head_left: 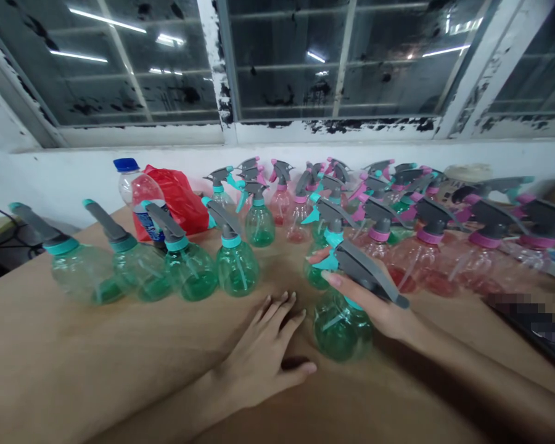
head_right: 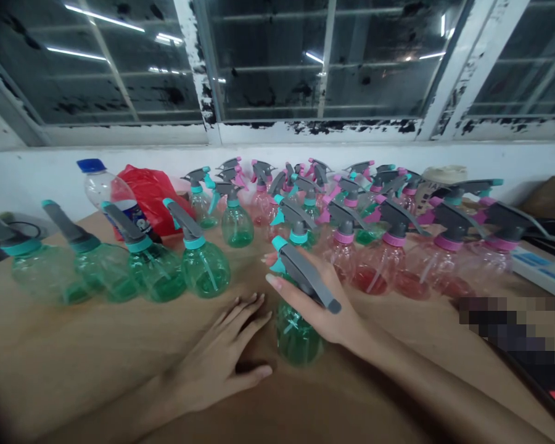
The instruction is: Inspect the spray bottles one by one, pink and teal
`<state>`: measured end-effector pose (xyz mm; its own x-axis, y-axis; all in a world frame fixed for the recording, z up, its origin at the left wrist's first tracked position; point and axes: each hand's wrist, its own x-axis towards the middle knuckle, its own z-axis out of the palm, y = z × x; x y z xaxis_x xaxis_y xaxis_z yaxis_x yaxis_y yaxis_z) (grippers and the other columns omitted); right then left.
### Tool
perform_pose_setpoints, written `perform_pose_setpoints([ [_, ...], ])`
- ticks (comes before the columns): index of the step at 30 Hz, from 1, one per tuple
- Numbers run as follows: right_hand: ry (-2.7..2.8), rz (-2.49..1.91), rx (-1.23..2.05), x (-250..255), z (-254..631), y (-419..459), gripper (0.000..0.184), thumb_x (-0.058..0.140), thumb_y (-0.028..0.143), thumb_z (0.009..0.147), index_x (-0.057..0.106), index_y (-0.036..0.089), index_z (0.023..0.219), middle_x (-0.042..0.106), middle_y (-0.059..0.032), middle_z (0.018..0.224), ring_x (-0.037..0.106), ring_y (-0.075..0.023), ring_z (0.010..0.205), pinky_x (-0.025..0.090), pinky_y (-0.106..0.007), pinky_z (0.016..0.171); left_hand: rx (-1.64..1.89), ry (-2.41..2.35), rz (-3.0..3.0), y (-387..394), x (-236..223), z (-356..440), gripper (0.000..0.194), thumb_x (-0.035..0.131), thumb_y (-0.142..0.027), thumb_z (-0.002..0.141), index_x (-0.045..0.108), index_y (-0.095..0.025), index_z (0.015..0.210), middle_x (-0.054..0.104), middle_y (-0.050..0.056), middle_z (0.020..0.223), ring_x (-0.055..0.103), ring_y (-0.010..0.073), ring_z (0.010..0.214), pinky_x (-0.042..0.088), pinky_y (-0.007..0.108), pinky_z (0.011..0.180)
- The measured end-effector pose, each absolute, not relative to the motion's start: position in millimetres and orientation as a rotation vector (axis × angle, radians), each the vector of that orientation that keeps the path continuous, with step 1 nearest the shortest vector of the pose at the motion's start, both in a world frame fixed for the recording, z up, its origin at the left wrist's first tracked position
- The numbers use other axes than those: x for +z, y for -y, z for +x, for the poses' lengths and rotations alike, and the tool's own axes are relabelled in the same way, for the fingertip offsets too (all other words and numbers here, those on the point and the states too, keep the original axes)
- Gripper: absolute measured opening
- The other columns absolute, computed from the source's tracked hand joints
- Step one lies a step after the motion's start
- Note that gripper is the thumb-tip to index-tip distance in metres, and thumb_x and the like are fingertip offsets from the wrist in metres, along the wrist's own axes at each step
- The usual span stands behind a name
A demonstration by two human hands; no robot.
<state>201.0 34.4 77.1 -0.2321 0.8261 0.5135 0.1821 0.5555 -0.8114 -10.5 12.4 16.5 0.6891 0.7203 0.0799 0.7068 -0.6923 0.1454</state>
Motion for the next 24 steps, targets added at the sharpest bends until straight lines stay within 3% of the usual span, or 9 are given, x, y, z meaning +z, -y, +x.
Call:
perform_pose_setpoints([
  [12, 1.74, -0.876, 0.732, 75, 203, -31, 0.019, 0.059, 0.037, 0.086, 0.061, 0.027, 0.102, 0.068, -0.001, 0.103, 0.063, -0.0204, 0.101, 0.046, -0.036, 0.091, 0.256, -1.155, 2.804, -12, 15, -12, 0.068, 0.052, -0.059, 0.087, 0.041, -0.015, 0.137, 0.03, 0.014, 0.149, 0.022, 0.0307, 0.138, 0.024, 0.05, 0.109],
  [19, 1.737, -0.998, 0.645, 68, 207, -31, 0.015, 0.056, 0.038, 0.088, 0.063, 0.026, 0.085, 0.067, 0.0005, 0.076, 0.065, -0.0191, 0.074, 0.049, -0.033, 0.067, 0.238, -1.157, 2.815, -12, 16, -12, 0.067, 0.052, -0.059, 0.088, 0.042, -0.014, 0.137, 0.028, 0.015, 0.15, 0.022, 0.0305, 0.138, 0.025, 0.05, 0.108],
  [24, 1.752, -0.94, 0.705, 74, 203, -29, 0.016, 0.059, 0.039, 0.085, 0.062, 0.026, 0.095, 0.067, -0.0011, 0.091, 0.064, -0.0201, 0.084, 0.048, -0.036, 0.077, 0.208, -1.159, 2.814, -12, 17, -12, 0.068, 0.051, -0.058, 0.089, 0.042, -0.012, 0.138, 0.028, 0.016, 0.149, 0.022, 0.0309, 0.138, 0.024, 0.049, 0.109],
])
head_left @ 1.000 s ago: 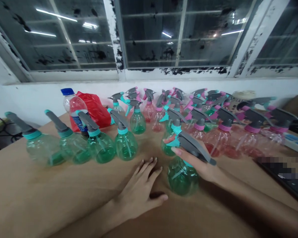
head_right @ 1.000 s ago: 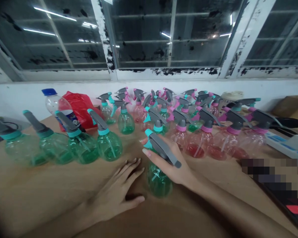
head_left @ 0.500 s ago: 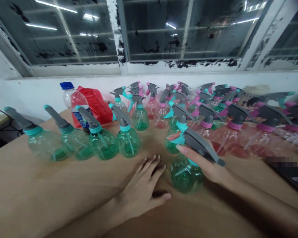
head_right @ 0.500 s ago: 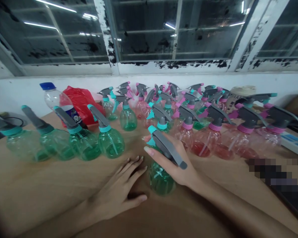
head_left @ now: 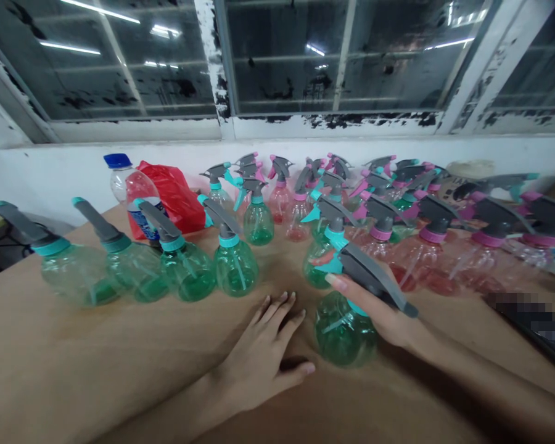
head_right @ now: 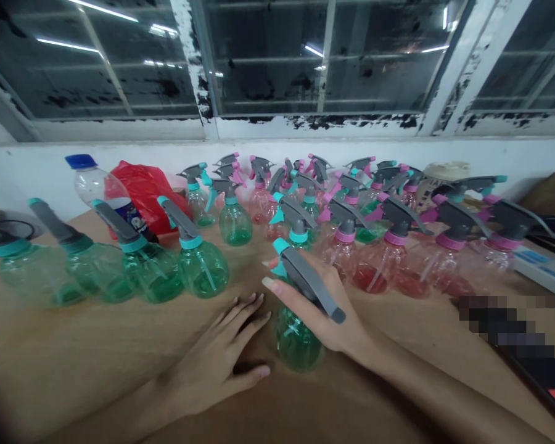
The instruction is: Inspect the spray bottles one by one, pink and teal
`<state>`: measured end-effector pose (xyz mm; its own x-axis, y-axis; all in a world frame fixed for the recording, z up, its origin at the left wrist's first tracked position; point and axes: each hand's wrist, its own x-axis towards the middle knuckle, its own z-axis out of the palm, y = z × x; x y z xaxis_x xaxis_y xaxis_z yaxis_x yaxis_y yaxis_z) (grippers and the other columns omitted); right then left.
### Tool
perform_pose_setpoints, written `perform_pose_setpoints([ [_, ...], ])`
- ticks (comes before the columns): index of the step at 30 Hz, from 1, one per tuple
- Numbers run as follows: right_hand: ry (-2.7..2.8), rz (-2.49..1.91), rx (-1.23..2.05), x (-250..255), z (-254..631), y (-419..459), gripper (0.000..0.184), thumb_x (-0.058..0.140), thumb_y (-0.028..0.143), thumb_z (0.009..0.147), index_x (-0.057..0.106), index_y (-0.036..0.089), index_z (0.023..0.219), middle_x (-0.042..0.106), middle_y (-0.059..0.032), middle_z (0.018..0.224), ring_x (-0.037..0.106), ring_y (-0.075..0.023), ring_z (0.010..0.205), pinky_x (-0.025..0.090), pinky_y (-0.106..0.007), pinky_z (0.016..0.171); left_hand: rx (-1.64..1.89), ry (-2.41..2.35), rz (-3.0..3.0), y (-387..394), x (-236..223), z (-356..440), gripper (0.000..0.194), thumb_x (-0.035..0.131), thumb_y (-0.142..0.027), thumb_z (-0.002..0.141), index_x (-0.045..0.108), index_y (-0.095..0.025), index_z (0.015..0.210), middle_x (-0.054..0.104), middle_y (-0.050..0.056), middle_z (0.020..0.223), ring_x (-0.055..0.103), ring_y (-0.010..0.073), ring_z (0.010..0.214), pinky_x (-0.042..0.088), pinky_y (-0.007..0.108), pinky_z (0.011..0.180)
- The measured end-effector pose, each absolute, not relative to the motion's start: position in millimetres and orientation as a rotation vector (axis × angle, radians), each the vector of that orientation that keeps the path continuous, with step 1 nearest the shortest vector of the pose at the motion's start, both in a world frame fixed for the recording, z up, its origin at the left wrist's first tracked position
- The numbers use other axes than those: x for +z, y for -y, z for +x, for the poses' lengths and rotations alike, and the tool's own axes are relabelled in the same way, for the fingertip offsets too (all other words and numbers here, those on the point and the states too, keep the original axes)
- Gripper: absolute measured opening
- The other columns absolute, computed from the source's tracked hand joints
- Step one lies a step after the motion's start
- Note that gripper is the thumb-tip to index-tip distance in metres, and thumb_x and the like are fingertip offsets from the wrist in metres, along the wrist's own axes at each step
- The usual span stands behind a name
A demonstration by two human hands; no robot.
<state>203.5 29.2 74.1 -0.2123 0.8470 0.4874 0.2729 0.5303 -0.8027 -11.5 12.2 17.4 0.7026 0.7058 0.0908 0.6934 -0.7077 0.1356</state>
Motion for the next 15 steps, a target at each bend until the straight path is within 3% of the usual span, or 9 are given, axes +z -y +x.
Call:
perform_pose_setpoints([
  [4, 1.728, -0.912, 0.719, 76.3, 201.8, -28.6, 0.018, 0.059, 0.037, 0.085, 0.061, 0.026, 0.1, 0.068, -0.0015, 0.098, 0.064, -0.02, 0.093, 0.046, -0.036, 0.086, 0.196, -1.16, 2.84, -12.1, 17.6, -11.4, 0.067, 0.049, -0.058, 0.09, 0.042, -0.013, 0.138, 0.028, 0.016, 0.149, 0.021, 0.0296, 0.138, 0.025, 0.049, 0.109],
  [15, 1.737, -0.908, 0.717, 77.2, 201.9, -30.0, 0.019, 0.058, 0.036, 0.085, 0.061, 0.026, 0.1, 0.069, -0.0027, 0.1, 0.064, -0.0215, 0.096, 0.046, -0.038, 0.088, 0.235, -1.146, 2.812, -14.4, 19.5, -12.2, 0.066, 0.049, -0.058, 0.089, 0.042, -0.013, 0.137, 0.03, 0.015, 0.149, 0.024, 0.0309, 0.137, 0.026, 0.051, 0.108],
])
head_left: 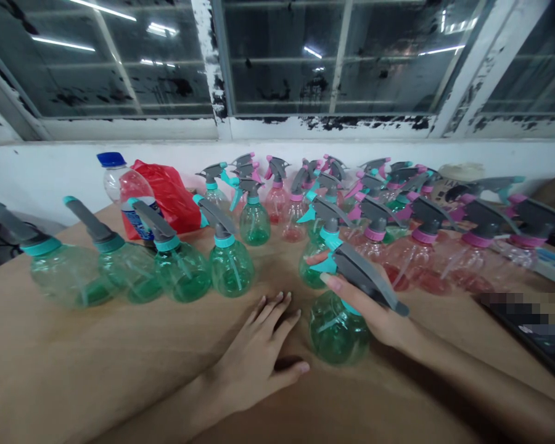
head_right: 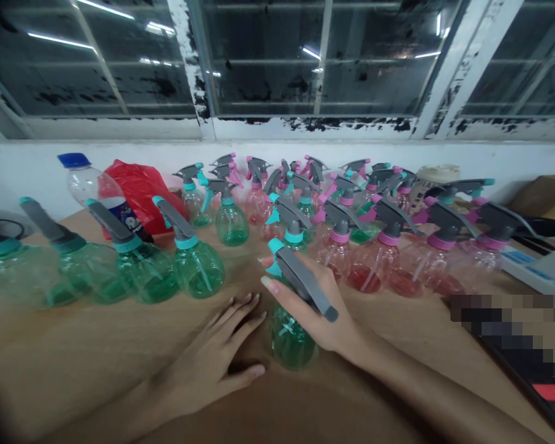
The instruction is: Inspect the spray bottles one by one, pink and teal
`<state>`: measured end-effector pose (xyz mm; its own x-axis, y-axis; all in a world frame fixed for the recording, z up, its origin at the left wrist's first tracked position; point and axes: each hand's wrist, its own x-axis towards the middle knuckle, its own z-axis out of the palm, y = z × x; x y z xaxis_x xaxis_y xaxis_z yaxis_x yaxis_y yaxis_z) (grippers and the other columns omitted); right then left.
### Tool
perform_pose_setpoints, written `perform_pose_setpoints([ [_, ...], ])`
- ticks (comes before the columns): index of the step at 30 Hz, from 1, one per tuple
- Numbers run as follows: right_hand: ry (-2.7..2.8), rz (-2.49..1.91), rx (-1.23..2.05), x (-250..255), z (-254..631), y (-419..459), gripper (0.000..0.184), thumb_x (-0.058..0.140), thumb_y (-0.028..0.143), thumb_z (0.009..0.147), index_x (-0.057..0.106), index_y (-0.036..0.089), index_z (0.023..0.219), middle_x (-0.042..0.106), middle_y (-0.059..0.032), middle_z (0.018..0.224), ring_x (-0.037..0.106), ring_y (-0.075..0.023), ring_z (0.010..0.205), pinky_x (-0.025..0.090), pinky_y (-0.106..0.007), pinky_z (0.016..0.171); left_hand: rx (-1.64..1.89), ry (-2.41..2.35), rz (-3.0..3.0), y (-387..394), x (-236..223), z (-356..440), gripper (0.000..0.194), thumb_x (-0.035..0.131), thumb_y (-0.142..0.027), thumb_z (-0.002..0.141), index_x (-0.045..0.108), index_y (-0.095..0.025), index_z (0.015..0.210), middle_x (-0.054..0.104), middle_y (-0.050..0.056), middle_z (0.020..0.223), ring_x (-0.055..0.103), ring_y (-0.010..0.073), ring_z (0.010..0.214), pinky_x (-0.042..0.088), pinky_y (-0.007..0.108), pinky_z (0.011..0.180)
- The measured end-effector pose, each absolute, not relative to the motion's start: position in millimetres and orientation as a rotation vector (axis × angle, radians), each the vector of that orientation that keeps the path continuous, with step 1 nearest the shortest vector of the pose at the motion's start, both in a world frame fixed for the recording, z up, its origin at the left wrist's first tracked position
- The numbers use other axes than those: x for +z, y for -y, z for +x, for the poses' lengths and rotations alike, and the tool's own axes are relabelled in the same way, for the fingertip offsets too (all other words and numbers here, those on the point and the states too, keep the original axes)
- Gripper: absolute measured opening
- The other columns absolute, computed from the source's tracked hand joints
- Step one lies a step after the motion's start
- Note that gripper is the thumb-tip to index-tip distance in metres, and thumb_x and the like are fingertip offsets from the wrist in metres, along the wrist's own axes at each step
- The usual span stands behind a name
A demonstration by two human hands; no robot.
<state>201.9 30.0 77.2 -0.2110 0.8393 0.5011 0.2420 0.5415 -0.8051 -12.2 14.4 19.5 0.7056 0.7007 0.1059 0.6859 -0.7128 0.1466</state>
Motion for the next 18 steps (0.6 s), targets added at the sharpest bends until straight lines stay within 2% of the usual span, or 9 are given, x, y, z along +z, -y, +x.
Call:
perform_pose_setpoints([
  [18, 1.744, -0.904, 0.697, 76.9, 201.0, -30.3, 0.018, 0.058, 0.036, 0.085, 0.061, 0.025, 0.1, 0.069, -0.0026, 0.099, 0.064, -0.0209, 0.094, 0.047, -0.037, 0.085, 0.237, -1.141, 2.821, -13.2, 19.8, -11.5, 0.066, 0.049, -0.058, 0.09, 0.043, -0.012, 0.137, 0.029, 0.015, 0.149, 0.023, 0.0309, 0.137, 0.026, 0.051, 0.108],
])
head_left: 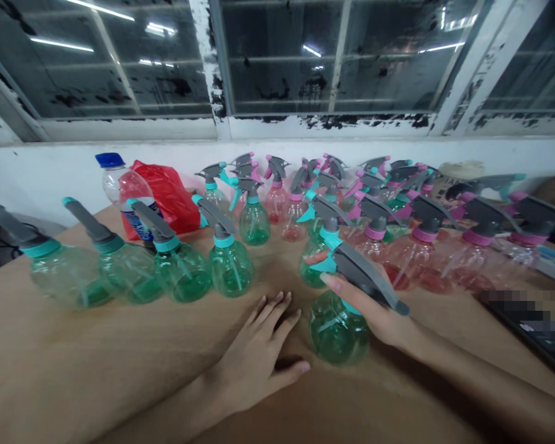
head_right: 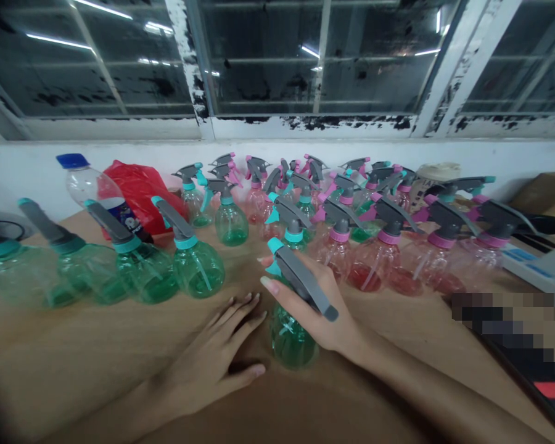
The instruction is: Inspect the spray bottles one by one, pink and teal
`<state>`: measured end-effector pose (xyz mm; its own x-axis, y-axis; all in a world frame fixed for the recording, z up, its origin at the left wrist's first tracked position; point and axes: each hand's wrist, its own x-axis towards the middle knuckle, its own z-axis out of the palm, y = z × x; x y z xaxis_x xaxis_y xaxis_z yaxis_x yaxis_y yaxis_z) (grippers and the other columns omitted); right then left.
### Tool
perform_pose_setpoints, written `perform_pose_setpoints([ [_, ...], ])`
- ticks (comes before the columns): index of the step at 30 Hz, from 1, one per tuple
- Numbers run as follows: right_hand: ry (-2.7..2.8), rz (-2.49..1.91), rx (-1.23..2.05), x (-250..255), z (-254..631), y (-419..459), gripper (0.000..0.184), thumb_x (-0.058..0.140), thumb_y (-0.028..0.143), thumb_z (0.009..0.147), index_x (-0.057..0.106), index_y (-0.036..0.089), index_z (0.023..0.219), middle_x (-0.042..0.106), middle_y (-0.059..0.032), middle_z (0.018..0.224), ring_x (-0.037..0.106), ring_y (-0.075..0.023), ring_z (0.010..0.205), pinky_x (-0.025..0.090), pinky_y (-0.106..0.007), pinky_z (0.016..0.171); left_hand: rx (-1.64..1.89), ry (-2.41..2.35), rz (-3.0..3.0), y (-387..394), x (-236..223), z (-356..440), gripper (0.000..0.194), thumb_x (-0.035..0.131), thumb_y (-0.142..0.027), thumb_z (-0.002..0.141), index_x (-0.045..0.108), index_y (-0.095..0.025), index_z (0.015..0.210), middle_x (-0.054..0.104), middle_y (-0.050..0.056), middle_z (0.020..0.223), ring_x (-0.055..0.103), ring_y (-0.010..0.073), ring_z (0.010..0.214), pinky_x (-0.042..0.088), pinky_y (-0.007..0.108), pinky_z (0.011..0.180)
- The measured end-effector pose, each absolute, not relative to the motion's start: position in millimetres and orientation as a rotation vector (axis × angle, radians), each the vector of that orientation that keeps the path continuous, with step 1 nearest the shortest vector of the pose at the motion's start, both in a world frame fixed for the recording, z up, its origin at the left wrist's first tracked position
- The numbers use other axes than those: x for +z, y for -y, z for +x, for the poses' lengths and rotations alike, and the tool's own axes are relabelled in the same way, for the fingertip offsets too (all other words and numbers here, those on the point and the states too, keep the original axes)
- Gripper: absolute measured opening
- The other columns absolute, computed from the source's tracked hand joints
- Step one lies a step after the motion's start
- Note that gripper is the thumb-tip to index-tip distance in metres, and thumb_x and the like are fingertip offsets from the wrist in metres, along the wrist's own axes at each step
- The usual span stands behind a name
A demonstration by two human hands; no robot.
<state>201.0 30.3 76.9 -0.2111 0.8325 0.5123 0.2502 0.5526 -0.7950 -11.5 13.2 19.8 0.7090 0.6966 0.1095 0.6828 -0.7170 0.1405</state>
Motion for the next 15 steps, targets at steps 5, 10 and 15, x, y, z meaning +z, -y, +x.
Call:
perform_pose_setpoints([
  [5, 1.758, -0.98, 0.638, 74.3, 203.0, -29.5, 0.018, 0.056, 0.039, 0.086, 0.061, 0.024, 0.08, 0.063, 0.0013, 0.07, 0.06, -0.0151, 0.064, 0.046, -0.029, 0.058, 0.207, -1.148, 2.828, -13.3, 18.0, -12.0, 0.067, 0.048, -0.058, 0.091, 0.04, -0.011, 0.138, 0.027, 0.016, 0.15, 0.021, 0.0307, 0.138, 0.024, 0.05, 0.109],
  [10, 1.777, -0.937, 0.698, 77.3, 202.3, -29.5, 0.017, 0.059, 0.04, 0.084, 0.062, 0.025, 0.091, 0.066, -0.0001, 0.083, 0.062, -0.017, 0.074, 0.049, -0.033, 0.072, 0.253, -1.14, 2.825, -13.6, 15.2, -12.9, 0.066, 0.048, -0.057, 0.091, 0.038, -0.014, 0.14, 0.027, 0.015, 0.15, 0.022, 0.0305, 0.138, 0.025, 0.05, 0.109],
  [15, 1.732, -0.903, 0.726, 78.1, 200.1, -29.0, 0.018, 0.06, 0.034, 0.084, 0.062, 0.025, 0.1, 0.069, -0.003, 0.099, 0.064, -0.0214, 0.095, 0.049, -0.037, 0.086, 0.24, -1.141, 2.829, -13.4, 16.4, -13.3, 0.067, 0.047, -0.058, 0.091, 0.038, -0.014, 0.14, 0.028, 0.015, 0.149, 0.022, 0.0301, 0.138, 0.024, 0.049, 0.109],
])
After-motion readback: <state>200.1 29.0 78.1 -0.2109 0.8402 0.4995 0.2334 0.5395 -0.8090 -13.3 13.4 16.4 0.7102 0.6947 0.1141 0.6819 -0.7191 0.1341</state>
